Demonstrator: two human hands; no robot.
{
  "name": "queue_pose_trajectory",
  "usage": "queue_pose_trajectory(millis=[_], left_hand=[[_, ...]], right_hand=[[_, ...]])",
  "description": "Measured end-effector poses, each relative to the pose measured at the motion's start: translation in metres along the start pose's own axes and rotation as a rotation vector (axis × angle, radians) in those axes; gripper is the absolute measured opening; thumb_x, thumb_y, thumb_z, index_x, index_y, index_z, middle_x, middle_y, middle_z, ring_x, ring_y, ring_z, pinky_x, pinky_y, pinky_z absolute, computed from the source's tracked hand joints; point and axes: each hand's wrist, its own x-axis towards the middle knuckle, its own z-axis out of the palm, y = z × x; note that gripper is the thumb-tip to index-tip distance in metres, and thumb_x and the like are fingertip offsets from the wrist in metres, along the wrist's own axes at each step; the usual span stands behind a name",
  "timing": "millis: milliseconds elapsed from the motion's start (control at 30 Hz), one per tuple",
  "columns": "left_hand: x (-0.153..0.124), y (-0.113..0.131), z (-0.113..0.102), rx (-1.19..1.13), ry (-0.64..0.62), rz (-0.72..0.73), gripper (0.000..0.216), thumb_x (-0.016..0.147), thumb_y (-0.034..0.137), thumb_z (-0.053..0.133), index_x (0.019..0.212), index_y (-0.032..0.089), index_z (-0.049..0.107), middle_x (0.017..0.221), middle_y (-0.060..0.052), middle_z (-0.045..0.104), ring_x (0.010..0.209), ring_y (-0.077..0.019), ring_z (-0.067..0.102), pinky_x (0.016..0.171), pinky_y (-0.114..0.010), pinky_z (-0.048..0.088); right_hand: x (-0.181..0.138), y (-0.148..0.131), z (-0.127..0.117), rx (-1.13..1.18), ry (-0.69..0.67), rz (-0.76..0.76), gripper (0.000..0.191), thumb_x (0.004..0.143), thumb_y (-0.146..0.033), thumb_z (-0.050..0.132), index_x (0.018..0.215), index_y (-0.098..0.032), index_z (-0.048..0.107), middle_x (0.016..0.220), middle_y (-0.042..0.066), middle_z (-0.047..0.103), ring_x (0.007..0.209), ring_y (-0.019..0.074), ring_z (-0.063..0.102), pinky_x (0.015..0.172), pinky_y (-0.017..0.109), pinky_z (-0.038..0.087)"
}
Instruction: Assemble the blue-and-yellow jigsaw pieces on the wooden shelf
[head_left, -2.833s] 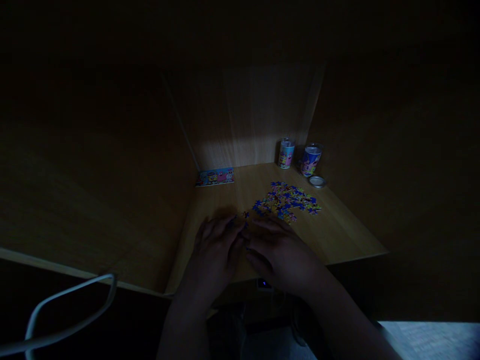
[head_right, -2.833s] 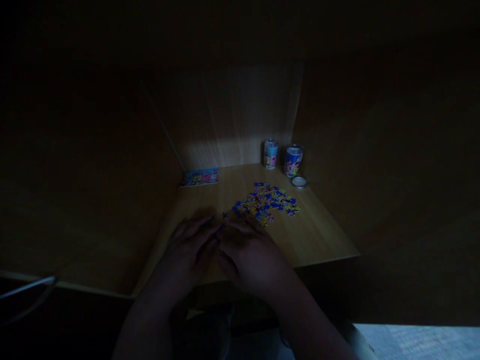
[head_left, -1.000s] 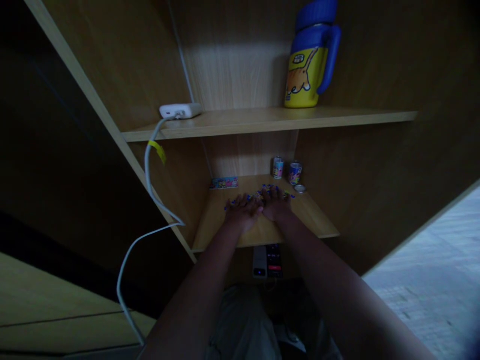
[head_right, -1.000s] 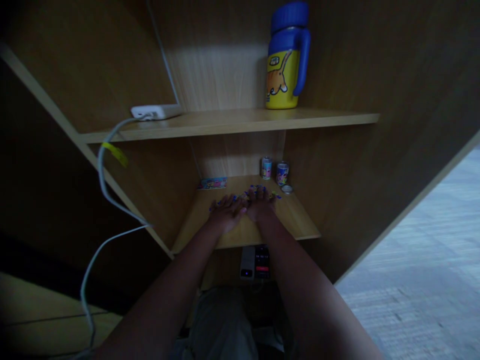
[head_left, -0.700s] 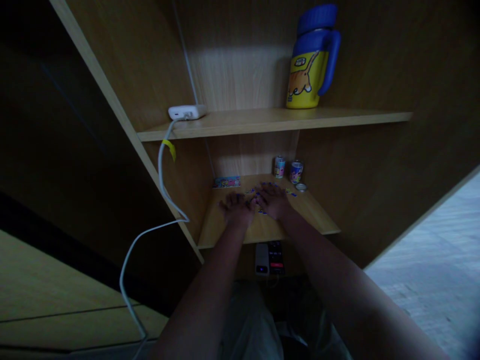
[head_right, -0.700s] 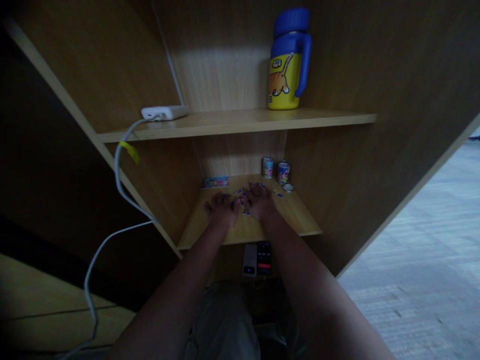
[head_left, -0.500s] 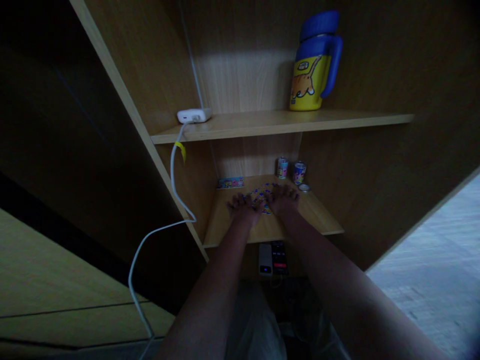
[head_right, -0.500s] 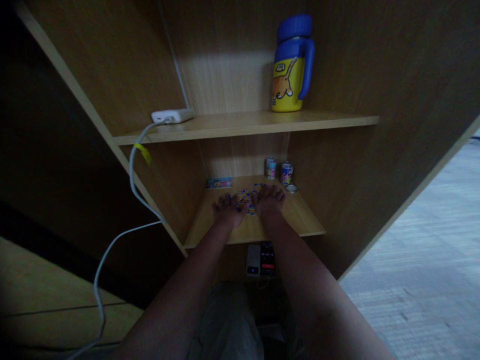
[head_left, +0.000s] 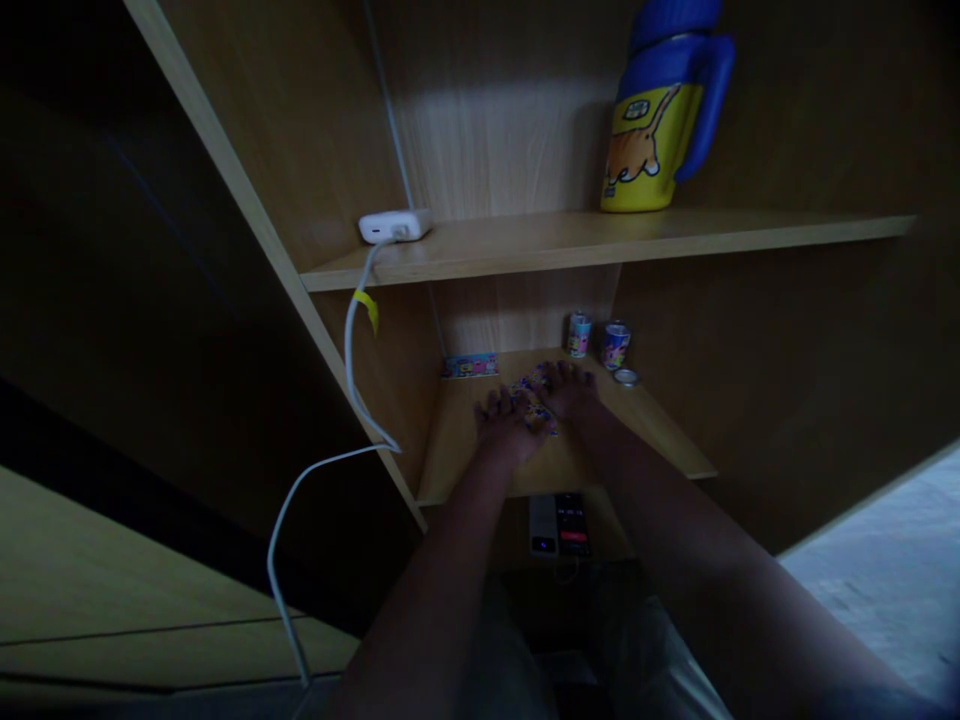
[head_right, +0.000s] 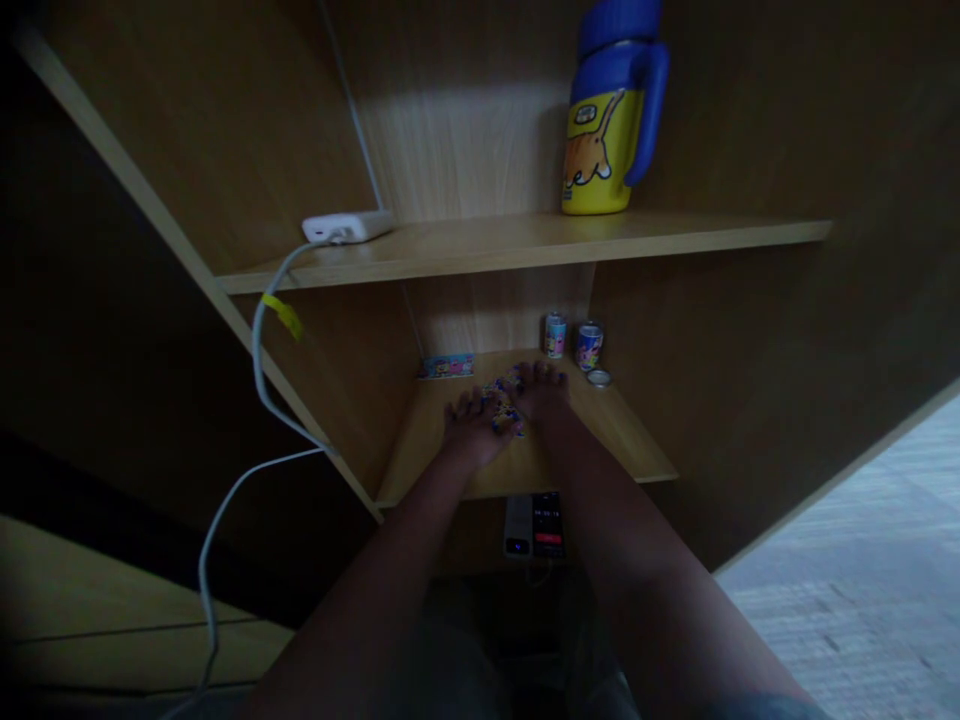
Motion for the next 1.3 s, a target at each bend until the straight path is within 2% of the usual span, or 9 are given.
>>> queue_pose_trajectory(millis=[233,400,567,733,1000,1100,1167,1233,1300], left_hand=[[0.001,0.0,0.0,-0.018,-0.037,0.01,0.097,0.102,0.085,0.026,0.182,0.029,0.022,0.19,-0.009,0.007,0.175,-0.0419,0.002,0.138,-0.071,-0.002],[0.002,0.0,0.001,-0.03,-0.038,0.029,0.1,0.101,0.087,0.028,0.182,0.028,0.021,0.189,-0.011,0.009,0.175,-0.0433,0.001,0.137,-0.071,-0.002],[0.008,0.002,0.002,0.002,-0.023,0.01,0.098,0.101,0.087,0.027,0.181,0.03,0.028,0.189,-0.01,0.01,0.175,-0.0437,0.005,0.138,-0.071,-0.001],[0.019,0.006,0.003,0.009,-0.02,-0.011,0.1,0.101,0.087,0.029,0.181,0.026,0.026,0.19,-0.009,0.007,0.175,-0.0435,0.005,0.139,-0.07,0.002],[0.03,0.01,0.002,0.043,-0.038,-0.044,0.102,0.099,0.09,0.031,0.18,0.028,0.028,0.19,-0.01,0.007,0.175,-0.043,0.008,0.138,-0.07,0.005],[0.034,0.01,0.002,0.044,-0.033,-0.041,0.103,0.099,0.091,0.03,0.181,0.028,0.027,0.189,-0.012,0.008,0.174,-0.0439,0.009,0.138,-0.07,0.005],[0.037,0.01,0.003,0.043,-0.026,-0.032,0.103,0.099,0.091,0.031,0.181,0.029,0.026,0.189,-0.012,0.01,0.174,-0.044,0.009,0.138,-0.07,0.006],[0.04,0.01,0.004,0.045,-0.028,-0.031,0.102,0.099,0.091,0.032,0.181,0.03,0.025,0.189,-0.012,0.011,0.174,-0.0439,0.009,0.138,-0.07,0.007],[0.041,0.011,0.004,0.047,-0.04,-0.033,0.102,0.1,0.09,0.03,0.181,0.029,0.024,0.189,-0.013,0.011,0.174,-0.0438,0.009,0.138,-0.07,0.006]], right_hand=[[0.023,-0.002,0.0,-0.001,-0.021,-0.068,0.087,0.108,-0.08,0.017,0.181,-0.033,0.022,0.189,0.01,0.017,0.173,0.0386,0.014,0.135,0.068,0.013],[0.026,-0.002,-0.003,-0.036,-0.05,-0.116,0.08,0.111,-0.074,0.019,0.18,-0.034,0.026,0.19,0.008,0.016,0.174,0.0369,0.015,0.135,0.07,0.014],[0.032,0.004,0.003,-0.072,-0.033,-0.239,0.074,0.113,-0.067,0.021,0.179,-0.035,0.029,0.189,0.006,0.018,0.173,0.0367,0.02,0.134,0.072,0.018],[0.036,0.011,0.008,-0.034,-0.031,-0.362,0.068,0.115,-0.06,0.016,0.179,-0.039,0.03,0.188,0.001,0.02,0.174,0.0352,0.02,0.134,0.072,0.022],[0.04,0.016,0.014,0.017,0.007,-0.468,0.062,0.116,-0.047,0.033,0.177,-0.039,0.036,0.184,0.003,0.03,0.171,0.0389,0.027,0.131,0.076,0.028],[0.046,0.02,0.021,0.121,0.061,-0.543,0.054,0.111,-0.042,0.052,0.165,-0.034,0.058,0.176,0.006,0.046,0.165,0.0381,0.041,0.132,0.069,0.033],[0.049,0.022,0.024,0.194,0.105,-0.585,0.044,0.111,-0.039,0.057,0.152,-0.033,0.071,0.167,0.005,0.06,0.16,0.0317,0.051,0.133,0.055,0.041],[0.05,0.024,0.026,0.239,0.131,-0.6,0.042,0.115,-0.037,0.047,0.145,-0.031,0.076,0.159,0.003,0.068,0.152,0.0241,0.06,0.128,0.042,0.048],[0.049,0.025,0.027,0.258,0.142,-0.599,0.049,0.118,-0.035,0.036,0.145,-0.028,0.076,0.155,0.004,0.071,0.145,0.0204,0.066,0.124,0.036,0.052]])
